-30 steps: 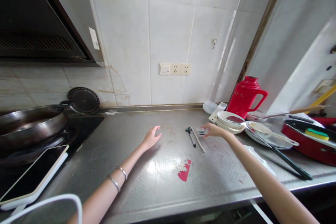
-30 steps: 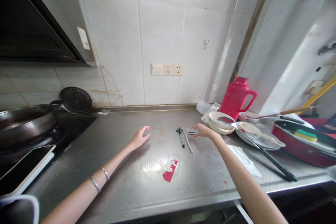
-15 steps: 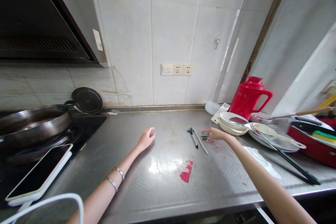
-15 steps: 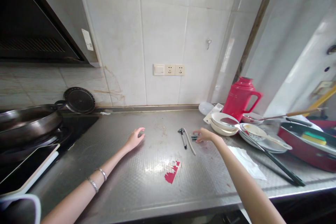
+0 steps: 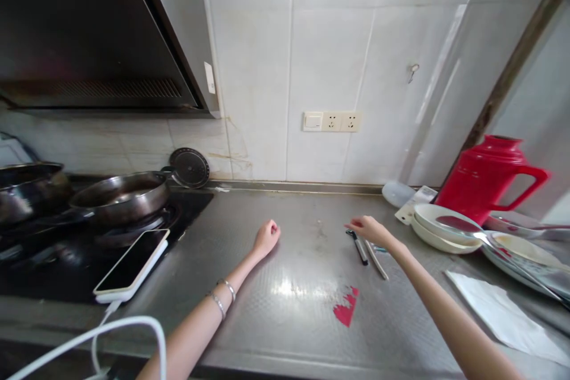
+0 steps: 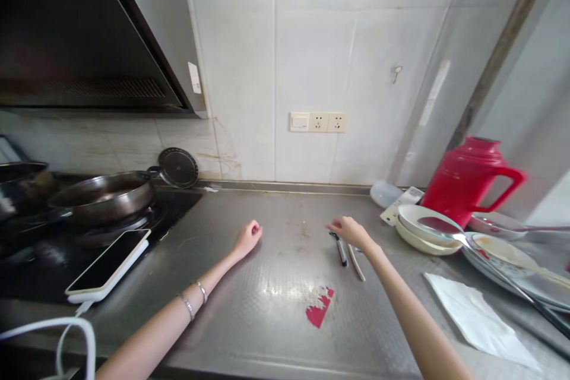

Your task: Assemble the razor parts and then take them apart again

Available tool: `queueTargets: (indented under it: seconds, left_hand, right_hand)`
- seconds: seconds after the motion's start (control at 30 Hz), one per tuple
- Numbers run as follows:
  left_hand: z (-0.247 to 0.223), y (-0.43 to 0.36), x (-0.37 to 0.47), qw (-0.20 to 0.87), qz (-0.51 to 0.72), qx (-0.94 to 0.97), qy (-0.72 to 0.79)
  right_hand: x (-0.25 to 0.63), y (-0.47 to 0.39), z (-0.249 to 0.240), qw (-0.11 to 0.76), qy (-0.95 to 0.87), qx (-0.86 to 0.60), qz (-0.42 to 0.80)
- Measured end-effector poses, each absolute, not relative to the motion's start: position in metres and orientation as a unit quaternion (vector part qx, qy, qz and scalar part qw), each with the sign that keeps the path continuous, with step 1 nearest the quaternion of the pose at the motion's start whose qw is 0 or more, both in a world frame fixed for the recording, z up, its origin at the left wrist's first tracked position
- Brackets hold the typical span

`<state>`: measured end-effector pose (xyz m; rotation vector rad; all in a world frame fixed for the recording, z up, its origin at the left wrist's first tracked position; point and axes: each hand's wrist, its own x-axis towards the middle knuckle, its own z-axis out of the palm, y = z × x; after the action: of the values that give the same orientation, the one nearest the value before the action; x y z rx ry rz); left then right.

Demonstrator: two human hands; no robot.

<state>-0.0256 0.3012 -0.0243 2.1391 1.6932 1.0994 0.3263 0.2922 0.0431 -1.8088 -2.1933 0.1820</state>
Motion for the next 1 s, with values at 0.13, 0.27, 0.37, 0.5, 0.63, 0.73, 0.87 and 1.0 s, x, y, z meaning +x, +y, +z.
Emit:
queueTargets:
  seconds: [0.13, 0.27, 0.37, 0.5, 0.63, 0.73, 0.87, 1.0]
  left_hand:
    - [-0.023, 0.297, -0.025, 0.105, 0.316, 0.714, 0.616]
    - [-0.020, 0.291, -0.023, 0.080, 0.243, 0.738, 0.625]
    - [-0.016, 0.285, -0.022, 0.057, 0.200, 0.762, 0.613]
    - [-0.012, 0.278, -0.020, 0.047, 0.161, 0.776, 0.609]
    - [-0.010, 0.276, -0.017, 0.028, 0.149, 0.774, 0.614]
    - [-0.010, 0.276, -0.018, 0.017, 0.149, 0.780, 0.607]
    - [-0.010, 0.276, -0.020, 0.030, 0.159, 0.782, 0.602]
    - [-0.010, 0.278, -0.020, 0.049, 0.177, 0.772, 0.609]
  right_hand:
    - [0.273, 0.286, 0.033, 0.155, -0.778, -0.606, 0.064]
    - [0.229, 0.277, 0.017, 0.149, -0.785, -0.598, 0.066]
    - [0.206, 0.270, 0.007, 0.125, -0.777, -0.613, 0.066]
    - [0.192, 0.261, -0.001, 0.095, -0.770, -0.630, 0.030]
    - [0.187, 0.256, -0.005, 0.083, -0.757, -0.648, -0.007]
    - [0.186, 0.255, -0.007, 0.084, -0.756, -0.648, -0.017]
    - [0.186, 0.255, -0.007, 0.088, -0.759, -0.645, -0.018]
    - [0.187, 0.255, -0.005, 0.091, -0.756, -0.649, -0.005]
